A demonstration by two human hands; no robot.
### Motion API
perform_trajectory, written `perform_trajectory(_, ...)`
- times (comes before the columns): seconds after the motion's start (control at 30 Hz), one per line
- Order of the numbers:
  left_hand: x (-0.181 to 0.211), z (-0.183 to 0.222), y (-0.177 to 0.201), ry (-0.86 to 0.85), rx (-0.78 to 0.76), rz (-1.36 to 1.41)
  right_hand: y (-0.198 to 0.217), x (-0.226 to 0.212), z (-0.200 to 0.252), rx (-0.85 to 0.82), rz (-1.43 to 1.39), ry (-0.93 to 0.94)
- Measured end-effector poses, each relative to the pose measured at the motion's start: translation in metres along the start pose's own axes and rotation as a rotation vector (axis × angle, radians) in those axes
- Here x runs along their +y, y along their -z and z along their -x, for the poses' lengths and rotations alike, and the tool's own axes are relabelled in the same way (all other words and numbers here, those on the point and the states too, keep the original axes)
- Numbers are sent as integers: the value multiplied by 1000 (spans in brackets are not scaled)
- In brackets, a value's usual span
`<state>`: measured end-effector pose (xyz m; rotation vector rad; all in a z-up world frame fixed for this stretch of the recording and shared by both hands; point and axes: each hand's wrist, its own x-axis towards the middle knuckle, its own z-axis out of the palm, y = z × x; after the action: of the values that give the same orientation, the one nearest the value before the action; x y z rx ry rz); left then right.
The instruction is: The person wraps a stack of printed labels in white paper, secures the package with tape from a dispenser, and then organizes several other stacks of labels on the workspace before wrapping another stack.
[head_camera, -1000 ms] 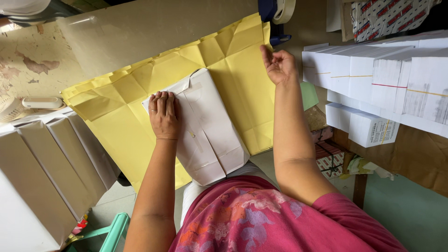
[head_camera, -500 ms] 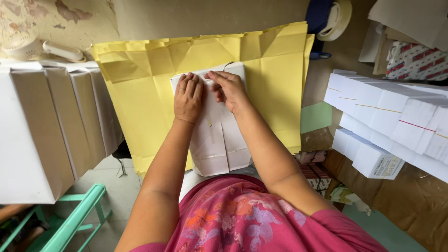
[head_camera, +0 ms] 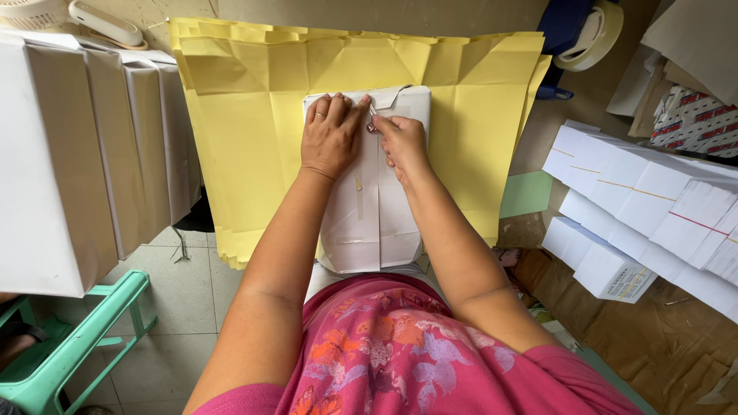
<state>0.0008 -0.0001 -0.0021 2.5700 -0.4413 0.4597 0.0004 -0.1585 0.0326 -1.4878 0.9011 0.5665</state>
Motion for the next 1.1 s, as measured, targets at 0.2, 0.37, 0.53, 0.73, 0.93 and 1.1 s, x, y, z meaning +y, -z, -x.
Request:
perform_trajectory(0.2,9,-18,7,148,-8,14,-4,-45,19,38,633,28)
perform_trajectory(0.37,16,-36,9,394,-261,97,14,-54,47,-35,1054,-85)
perform_trajectory(0.53,41,-82,38,432,-1110,-316,0,32,81,-432,1247,173)
perform_trajectory(0.73,137,-34,-20,-378,-969,-252,-53,222,66,-749,1499,384)
perform_trajectory(0.93,82,-24,-59,-350,-504,15,-81,204,84,-580,1497,238)
perform_trajectory(1.1,15,-33,-42,-148,-387,-64,-28,139,98,-525,1507,95)
